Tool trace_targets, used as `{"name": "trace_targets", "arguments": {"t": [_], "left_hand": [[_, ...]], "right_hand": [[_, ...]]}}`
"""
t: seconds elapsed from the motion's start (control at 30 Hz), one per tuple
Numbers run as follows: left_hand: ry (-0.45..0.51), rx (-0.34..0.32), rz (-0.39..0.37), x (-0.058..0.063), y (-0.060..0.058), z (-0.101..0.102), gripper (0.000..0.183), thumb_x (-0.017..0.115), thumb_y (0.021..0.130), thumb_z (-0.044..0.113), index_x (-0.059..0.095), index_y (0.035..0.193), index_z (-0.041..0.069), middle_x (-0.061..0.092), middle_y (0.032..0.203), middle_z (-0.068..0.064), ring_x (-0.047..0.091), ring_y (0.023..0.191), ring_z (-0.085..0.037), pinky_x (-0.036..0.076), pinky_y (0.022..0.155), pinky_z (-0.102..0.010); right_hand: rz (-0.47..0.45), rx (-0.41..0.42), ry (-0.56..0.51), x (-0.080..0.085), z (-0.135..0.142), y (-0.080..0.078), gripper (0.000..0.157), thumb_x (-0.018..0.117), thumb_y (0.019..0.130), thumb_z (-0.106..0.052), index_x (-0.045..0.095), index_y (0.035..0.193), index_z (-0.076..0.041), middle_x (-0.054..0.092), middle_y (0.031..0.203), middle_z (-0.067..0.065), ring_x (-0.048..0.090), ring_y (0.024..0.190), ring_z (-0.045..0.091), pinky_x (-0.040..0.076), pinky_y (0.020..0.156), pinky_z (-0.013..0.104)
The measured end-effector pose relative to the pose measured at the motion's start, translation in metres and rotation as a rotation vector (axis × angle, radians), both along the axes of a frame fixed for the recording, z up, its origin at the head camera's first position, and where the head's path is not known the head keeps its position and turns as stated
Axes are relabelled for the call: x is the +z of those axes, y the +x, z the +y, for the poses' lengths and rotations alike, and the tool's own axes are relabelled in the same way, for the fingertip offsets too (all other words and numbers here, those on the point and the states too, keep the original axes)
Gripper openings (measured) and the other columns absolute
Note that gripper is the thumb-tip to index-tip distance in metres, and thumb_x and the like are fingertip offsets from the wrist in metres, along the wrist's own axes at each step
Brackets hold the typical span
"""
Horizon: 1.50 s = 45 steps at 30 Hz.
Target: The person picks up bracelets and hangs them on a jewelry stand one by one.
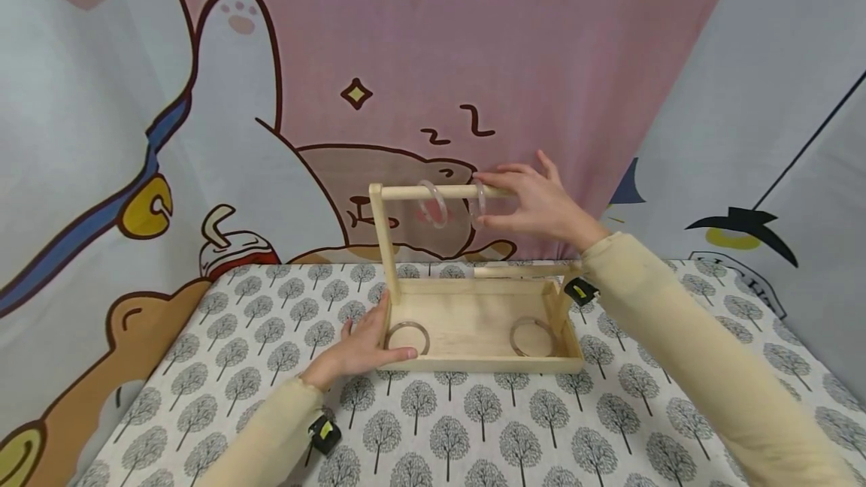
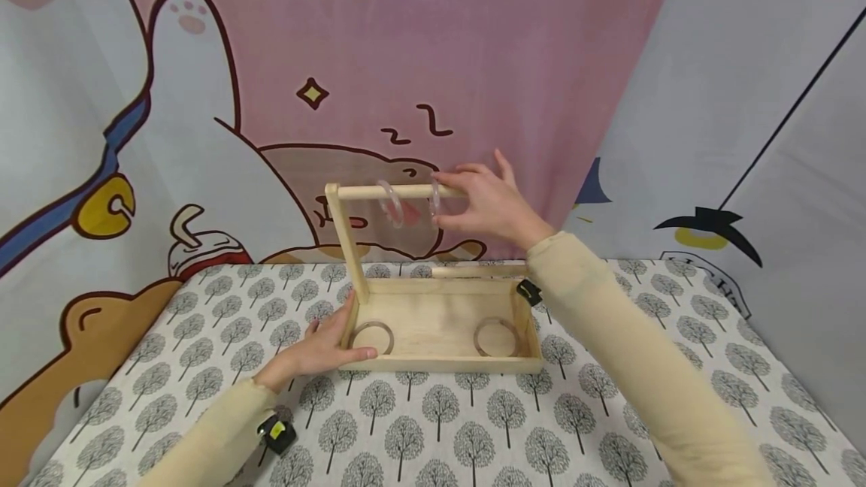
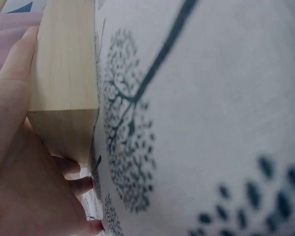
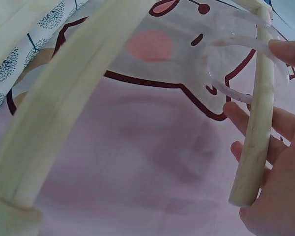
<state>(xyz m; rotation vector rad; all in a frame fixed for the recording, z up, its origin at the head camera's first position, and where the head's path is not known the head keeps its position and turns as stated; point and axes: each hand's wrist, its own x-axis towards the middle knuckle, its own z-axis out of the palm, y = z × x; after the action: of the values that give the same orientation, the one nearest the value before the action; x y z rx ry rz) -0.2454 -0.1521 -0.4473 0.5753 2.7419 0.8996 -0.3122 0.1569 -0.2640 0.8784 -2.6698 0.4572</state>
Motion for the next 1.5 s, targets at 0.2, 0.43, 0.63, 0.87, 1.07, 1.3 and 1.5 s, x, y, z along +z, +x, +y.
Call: {"name": "trace_targets", "arguments": {"t": [0.2,0.43,0.63,0.87,1.07,1.3,1.5], "left_hand": [[0.0,0.005,-0.003,0.001,0.001,0.0,0.116,0.069,0.083,0.054,-0.006,0.152,-0.002,0.013,0.156,-0.022,0.015,0.142,-0.04,-0.002,0.105,-0.07],[-0.007,0.001,0.0,-0.001,0.0,0.0,0.117,0.067,0.083,0.057,-0.006,0.152,-0.002,0.015,0.156,-0.023,0.016,0.142,-0.041,0.0,0.104,-0.071],[0.003,0.001,-0.001,-0.003,0.0,0.001,0.117,0.068,0.083,0.057,-0.006,0.152,-0.001,0.015,0.156,-0.023,0.016,0.142,-0.041,-0.001,0.104,-0.071],[0.01,-0.012,-0.001,-0.003,0.0,0.002,0.115,0.067,0.084,0.055,-0.006,0.151,-0.005,0.015,0.155,-0.025,0.017,0.141,-0.042,-0.002,0.105,-0.071],[-0.003,-0.011,-0.003,-0.001,-0.001,0.001,0.115,0.066,0.085,0.055,-0.007,0.151,-0.005,0.014,0.155,-0.025,0.016,0.141,-0.041,-0.003,0.105,-0.07],[-0.022,-0.002,-0.012,0.0,-0.001,0.002,0.115,0.065,0.084,0.057,-0.007,0.151,-0.004,0.012,0.155,-0.024,0.014,0.142,-0.041,-0.003,0.105,-0.07],[-0.025,0.003,0.002,0.0,-0.001,0.001,0.116,0.065,0.084,0.058,-0.006,0.151,-0.003,0.01,0.156,-0.023,0.013,0.142,-0.041,-0.002,0.105,-0.07]], "right_hand": [[0.003,0.005,0.047,0.002,-0.003,0.003,0.072,0.07,0.08,-0.043,0.049,0.144,-0.016,0.057,0.135,0.007,0.04,0.131,0.031,-0.009,0.111,0.055],[0.041,0.055,0.093,-0.001,0.001,0.002,0.078,0.066,0.086,-0.044,0.033,0.152,-0.022,0.054,0.139,0.002,0.04,0.131,0.03,-0.009,0.111,0.055],[0.1,0.108,0.012,-0.01,0.013,0.006,0.078,0.069,0.086,-0.038,0.033,0.152,-0.018,0.049,0.143,0.005,0.04,0.132,0.028,-0.004,0.112,0.057],[0.166,0.086,-0.166,-0.031,0.045,0.015,0.082,0.073,0.084,-0.024,0.029,0.153,-0.016,0.029,0.154,0.015,0.028,0.139,0.032,0.002,0.112,0.059],[0.116,0.074,-0.297,-0.053,0.071,0.03,0.08,0.07,0.087,-0.019,0.026,0.154,-0.016,0.023,0.156,0.016,0.021,0.141,0.035,0.012,0.109,0.065],[-0.005,0.022,-0.356,-0.082,0.09,0.048,0.072,0.066,0.09,-0.015,0.03,0.152,-0.012,0.024,0.154,0.017,0.023,0.138,0.041,0.02,0.102,0.071],[-0.099,-0.013,-0.388,-0.099,0.1,0.06,0.052,0.057,0.098,-0.017,0.04,0.147,-0.008,0.037,0.147,0.018,0.033,0.132,0.041,0.026,0.101,0.068]]}}
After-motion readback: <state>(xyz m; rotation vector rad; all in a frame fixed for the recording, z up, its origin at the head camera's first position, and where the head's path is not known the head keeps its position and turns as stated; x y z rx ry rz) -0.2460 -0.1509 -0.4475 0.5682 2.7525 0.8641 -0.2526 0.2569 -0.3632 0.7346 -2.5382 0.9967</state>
